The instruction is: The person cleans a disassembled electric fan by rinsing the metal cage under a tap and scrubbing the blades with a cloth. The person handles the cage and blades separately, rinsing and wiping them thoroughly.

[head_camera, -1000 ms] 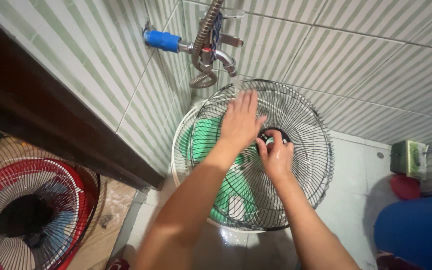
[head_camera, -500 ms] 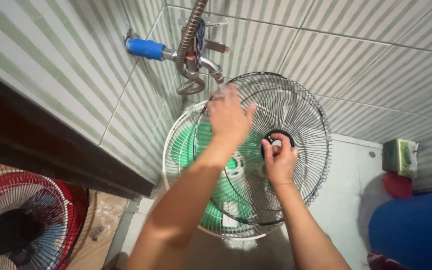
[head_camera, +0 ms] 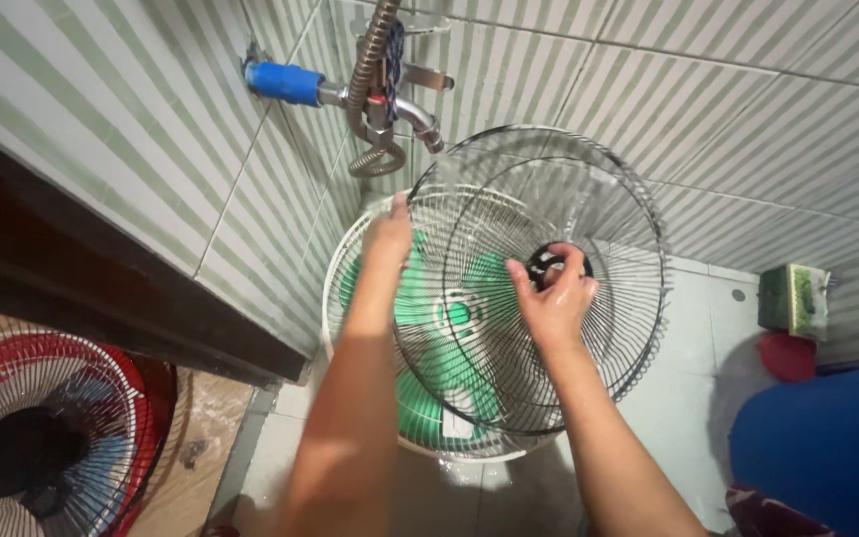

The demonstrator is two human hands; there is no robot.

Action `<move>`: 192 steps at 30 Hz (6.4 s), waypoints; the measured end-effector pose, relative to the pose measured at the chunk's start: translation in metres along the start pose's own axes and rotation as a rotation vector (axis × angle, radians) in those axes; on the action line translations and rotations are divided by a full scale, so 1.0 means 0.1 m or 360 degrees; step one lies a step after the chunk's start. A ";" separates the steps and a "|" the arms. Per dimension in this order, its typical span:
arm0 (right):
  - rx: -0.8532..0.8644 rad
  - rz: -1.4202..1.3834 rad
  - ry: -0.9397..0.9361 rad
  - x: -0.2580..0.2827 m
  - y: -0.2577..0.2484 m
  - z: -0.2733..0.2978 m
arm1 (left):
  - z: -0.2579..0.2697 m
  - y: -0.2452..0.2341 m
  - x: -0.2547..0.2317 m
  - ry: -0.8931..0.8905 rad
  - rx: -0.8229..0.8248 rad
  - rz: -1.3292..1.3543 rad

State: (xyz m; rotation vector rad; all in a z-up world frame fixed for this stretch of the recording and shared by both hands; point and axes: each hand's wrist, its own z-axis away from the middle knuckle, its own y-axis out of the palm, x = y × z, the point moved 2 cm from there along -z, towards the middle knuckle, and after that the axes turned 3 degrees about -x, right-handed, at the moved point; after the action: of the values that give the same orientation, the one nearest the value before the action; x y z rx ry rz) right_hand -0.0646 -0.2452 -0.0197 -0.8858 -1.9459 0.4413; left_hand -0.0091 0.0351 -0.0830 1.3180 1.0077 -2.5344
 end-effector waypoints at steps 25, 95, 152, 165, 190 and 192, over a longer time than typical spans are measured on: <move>0.1219 -0.2467 0.1817 0.25 1.51 -0.70 | 0.57 0.41 1.26 -0.0021 -0.0175 0.0564; 0.0712 0.0025 0.0544 0.27 0.92 0.21 | 0.85 -0.20 1.74 -0.0279 -0.0078 0.1707; -0.0201 -0.0131 0.0109 -0.60 -0.14 0.06 | 0.13 0.35 -0.67 0.0802 -0.0263 -0.0005; -0.0141 -0.0024 -0.0199 -0.61 -0.11 0.04 | 0.24 0.34 0.09 0.0754 -0.0399 0.0056; 0.0305 0.0122 0.0855 -0.63 0.11 -0.06 | 0.74 0.82 0.75 0.0211 0.0289 0.1161; 0.0248 0.0154 0.0791 -0.54 0.02 -0.07 | 0.62 0.85 0.67 0.0397 0.0226 0.1038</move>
State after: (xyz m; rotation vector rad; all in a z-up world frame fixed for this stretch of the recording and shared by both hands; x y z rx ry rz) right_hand -0.0407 -0.2842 -0.0496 -0.8919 -1.4014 0.3795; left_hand -0.0609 -0.0553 -0.1522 1.6867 0.3308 -2.0022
